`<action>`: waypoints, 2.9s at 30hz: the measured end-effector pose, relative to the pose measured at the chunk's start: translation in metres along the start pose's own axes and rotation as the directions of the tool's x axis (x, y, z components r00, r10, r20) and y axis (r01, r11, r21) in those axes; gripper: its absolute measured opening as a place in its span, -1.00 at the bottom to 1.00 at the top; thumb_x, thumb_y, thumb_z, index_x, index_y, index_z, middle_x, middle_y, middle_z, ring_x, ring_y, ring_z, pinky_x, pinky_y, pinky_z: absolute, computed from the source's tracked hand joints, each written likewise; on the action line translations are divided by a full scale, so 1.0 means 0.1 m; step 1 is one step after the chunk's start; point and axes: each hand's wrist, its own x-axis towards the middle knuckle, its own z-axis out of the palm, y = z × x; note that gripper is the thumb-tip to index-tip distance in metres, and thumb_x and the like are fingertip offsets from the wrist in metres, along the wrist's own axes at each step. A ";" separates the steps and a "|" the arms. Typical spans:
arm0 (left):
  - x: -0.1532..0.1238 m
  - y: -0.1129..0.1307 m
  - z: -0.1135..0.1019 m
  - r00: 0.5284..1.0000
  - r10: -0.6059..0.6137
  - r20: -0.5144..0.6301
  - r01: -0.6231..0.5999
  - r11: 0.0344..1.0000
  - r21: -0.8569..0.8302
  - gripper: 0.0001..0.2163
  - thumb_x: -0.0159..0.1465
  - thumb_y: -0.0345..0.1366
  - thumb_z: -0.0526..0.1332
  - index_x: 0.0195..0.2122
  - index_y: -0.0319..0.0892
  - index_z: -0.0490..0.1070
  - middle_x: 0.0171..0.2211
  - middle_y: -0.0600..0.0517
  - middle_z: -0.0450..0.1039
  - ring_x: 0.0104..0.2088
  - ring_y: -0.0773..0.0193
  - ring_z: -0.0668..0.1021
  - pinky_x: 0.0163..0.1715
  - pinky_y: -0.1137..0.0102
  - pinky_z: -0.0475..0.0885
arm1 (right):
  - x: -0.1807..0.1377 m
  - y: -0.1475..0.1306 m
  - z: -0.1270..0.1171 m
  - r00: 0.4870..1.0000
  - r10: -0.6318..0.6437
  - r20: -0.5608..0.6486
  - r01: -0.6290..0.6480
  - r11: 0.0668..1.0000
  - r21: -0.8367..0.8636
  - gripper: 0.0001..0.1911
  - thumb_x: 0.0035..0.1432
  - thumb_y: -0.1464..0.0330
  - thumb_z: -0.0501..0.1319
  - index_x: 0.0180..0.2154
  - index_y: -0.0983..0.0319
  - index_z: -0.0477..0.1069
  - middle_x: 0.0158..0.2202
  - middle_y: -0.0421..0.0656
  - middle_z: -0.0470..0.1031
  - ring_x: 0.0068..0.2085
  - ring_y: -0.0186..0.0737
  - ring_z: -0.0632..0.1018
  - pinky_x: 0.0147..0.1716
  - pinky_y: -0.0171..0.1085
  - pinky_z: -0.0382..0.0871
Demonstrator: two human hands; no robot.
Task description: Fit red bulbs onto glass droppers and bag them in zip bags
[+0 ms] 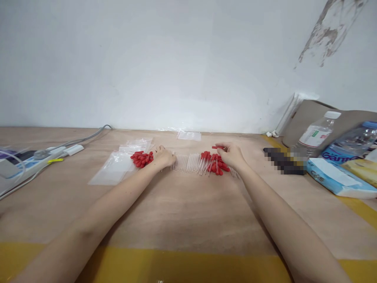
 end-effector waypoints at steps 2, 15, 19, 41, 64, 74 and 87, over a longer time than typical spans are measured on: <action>-0.10 -0.03 -0.11 0.997 0.071 -0.035 -0.072 0.997 -0.025 -0.72 0.19 -0.22 0.02 -0.36 -0.33 0.41 -0.18 -0.31 0.31 -0.10 -0.13 0.31 -0.18 0.07 0.16 | -0.10 -0.13 0.10 0.999 -0.006 0.048 0.002 0.996 0.090 -0.70 -0.01 0.34 0.14 -0.20 0.27 0.43 -0.46 -0.12 0.49 -0.55 -0.34 0.42 -0.58 -0.35 0.29; -0.90 -0.51 -0.15 0.713 0.623 -0.320 -0.699 0.662 -0.268 -0.81 0.30 -0.29 -0.01 -0.21 -0.15 0.37 -0.31 0.02 0.48 -0.31 0.29 0.46 -0.17 0.30 0.22 | -0.96 -0.22 0.74 0.841 -0.533 0.095 0.529 0.846 0.067 -0.80 0.14 0.35 0.08 -0.20 0.19 0.43 -0.34 -0.11 0.43 -0.31 -0.24 0.46 -0.32 -0.24 0.37; -0.90 -0.48 -0.08 0.695 0.647 -0.315 -0.719 0.636 -0.281 -0.79 0.31 -0.28 -0.02 -0.17 -0.15 0.38 -0.28 0.01 0.48 -0.27 0.29 0.47 -0.21 0.33 0.22 | -0.96 -0.21 0.77 0.838 -0.530 0.131 0.523 0.848 0.084 -0.79 0.15 0.35 0.08 -0.19 0.16 0.43 -0.32 -0.12 0.43 -0.29 -0.24 0.46 -0.30 -0.23 0.38; -0.92 -0.48 -0.03 0.656 0.675 -0.338 -0.755 0.590 -0.288 -0.78 0.30 -0.27 0.00 -0.15 -0.09 0.41 -0.33 0.02 0.51 -0.29 0.31 0.49 -0.21 0.34 0.21 | -0.96 -0.24 0.78 0.790 -0.577 0.207 0.556 0.817 0.156 -0.81 0.16 0.35 0.06 -0.24 0.16 0.43 -0.36 -0.17 0.49 -0.33 -0.27 0.48 -0.33 -0.28 0.35; -1.00 -0.39 -0.06 0.544 0.758 -0.360 -0.829 0.552 -0.088 -0.78 0.30 -0.39 -0.03 -0.19 -0.14 0.40 -0.41 0.04 0.48 -0.40 0.36 0.45 -0.26 0.32 0.10 | -0.94 -0.23 0.81 0.674 -0.674 0.301 0.704 0.710 0.015 -0.85 0.15 0.38 0.06 -0.29 0.26 0.37 -0.38 -0.08 0.44 -0.33 -0.23 0.43 -0.34 -0.26 0.34; -0.99 -0.39 -0.07 0.657 0.636 -0.405 -0.751 0.598 -0.280 -0.67 0.30 -0.23 0.00 0.07 -0.15 0.18 -0.22 -0.02 0.47 -0.22 0.27 0.46 -0.13 0.29 0.16 | -0.81 -0.31 0.70 0.866 -0.480 0.144 0.419 0.851 0.317 -0.83 0.05 0.31 0.20 -0.27 0.20 0.37 -0.35 -0.16 0.47 -0.34 -0.29 0.49 -0.34 -0.30 0.37; -0.98 -0.41 -0.14 0.766 0.530 -0.364 -0.638 0.695 -0.330 -0.76 0.30 -0.25 -0.04 -0.09 -0.14 0.32 -0.19 0.00 0.44 -0.16 0.25 0.43 -0.06 0.25 0.11 | 0.37 0.36 -0.58 0.999 -0.053 0.012 0.054 0.980 -0.193 -0.73 0.03 0.17 0.14 -0.36 0.25 0.34 -0.59 -0.20 0.39 -0.55 -0.34 0.38 -0.55 -0.35 0.23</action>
